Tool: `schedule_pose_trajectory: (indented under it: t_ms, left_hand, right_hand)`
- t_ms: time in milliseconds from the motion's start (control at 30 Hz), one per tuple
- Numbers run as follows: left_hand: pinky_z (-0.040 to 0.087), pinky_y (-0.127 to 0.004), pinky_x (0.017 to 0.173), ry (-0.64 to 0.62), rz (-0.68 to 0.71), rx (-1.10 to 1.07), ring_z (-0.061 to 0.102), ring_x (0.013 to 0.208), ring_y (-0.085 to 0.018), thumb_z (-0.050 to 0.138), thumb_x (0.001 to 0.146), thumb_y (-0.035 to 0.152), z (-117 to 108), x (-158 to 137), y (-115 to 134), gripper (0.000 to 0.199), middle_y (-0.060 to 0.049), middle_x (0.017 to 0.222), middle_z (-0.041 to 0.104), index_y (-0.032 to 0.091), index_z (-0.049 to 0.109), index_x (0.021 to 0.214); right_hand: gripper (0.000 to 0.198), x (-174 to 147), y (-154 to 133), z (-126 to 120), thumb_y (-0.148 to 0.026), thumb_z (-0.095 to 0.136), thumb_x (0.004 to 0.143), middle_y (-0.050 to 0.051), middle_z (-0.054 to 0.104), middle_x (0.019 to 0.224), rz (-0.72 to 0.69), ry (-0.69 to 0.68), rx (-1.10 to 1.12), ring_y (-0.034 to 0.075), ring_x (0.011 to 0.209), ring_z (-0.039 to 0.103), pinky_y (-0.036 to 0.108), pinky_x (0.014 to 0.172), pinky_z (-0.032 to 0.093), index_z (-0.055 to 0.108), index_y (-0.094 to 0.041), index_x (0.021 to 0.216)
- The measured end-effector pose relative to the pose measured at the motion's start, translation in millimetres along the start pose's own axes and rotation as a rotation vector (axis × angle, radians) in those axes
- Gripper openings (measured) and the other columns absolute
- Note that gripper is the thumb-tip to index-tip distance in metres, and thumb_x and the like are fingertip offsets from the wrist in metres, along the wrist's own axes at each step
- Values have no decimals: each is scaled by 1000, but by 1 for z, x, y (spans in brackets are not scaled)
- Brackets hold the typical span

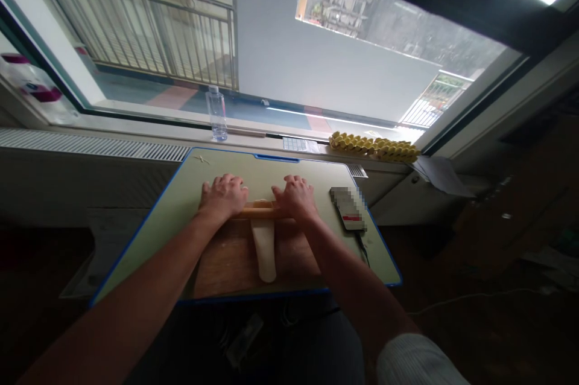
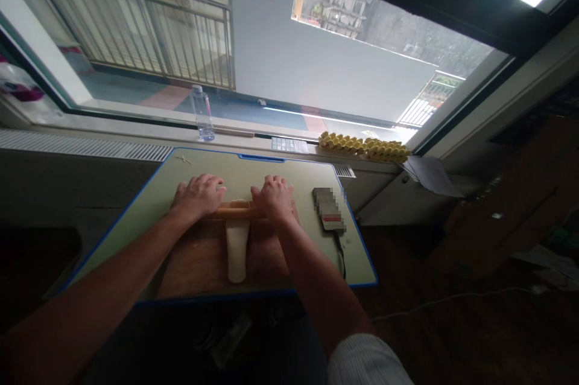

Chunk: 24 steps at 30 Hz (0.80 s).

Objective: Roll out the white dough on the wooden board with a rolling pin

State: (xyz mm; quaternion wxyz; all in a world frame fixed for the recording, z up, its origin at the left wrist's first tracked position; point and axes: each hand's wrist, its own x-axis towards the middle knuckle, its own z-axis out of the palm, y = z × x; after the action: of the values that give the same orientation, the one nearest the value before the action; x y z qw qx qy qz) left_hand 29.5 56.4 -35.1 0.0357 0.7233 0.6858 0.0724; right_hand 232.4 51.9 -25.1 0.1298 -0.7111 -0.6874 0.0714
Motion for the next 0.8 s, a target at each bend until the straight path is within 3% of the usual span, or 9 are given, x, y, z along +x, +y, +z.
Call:
schedule_pose_trajectory:
  t_ms: [300, 667, 800]
  left_hand:
    - [42, -58, 116, 55, -1, -20, 60, 137, -35, 40, 104, 46, -1, -36, 4, 48, -12, 152, 67, 27, 72, 134]
    - [22, -72, 129, 288, 12, -63, 58, 139, -38, 34, 107, 41, 12, -77, 9, 54, -17, 152, 67, 20, 67, 144]
    - [28, -64, 129, 260, 21, -63, 59, 139, -36, 32, 107, 35, 11, -75, 13, 55, -18, 151, 68, 16, 65, 147]
  right_hand:
    - [47, -32, 0, 0, -53, 55, 104, 15, 73, 135, -10, 58, -27, 33, 129, 61, 47, 112, 40, 71, -19, 131]
    - [47, -74, 1, 4, -56, 44, 112, 16, 77, 121, -25, 143, -168, 34, 121, 63, 53, 112, 34, 78, -23, 115]
    - [47, -76, 1, 3, -53, 42, 112, 15, 77, 125, -13, 126, -177, 34, 122, 61, 55, 111, 34, 78, -23, 117]
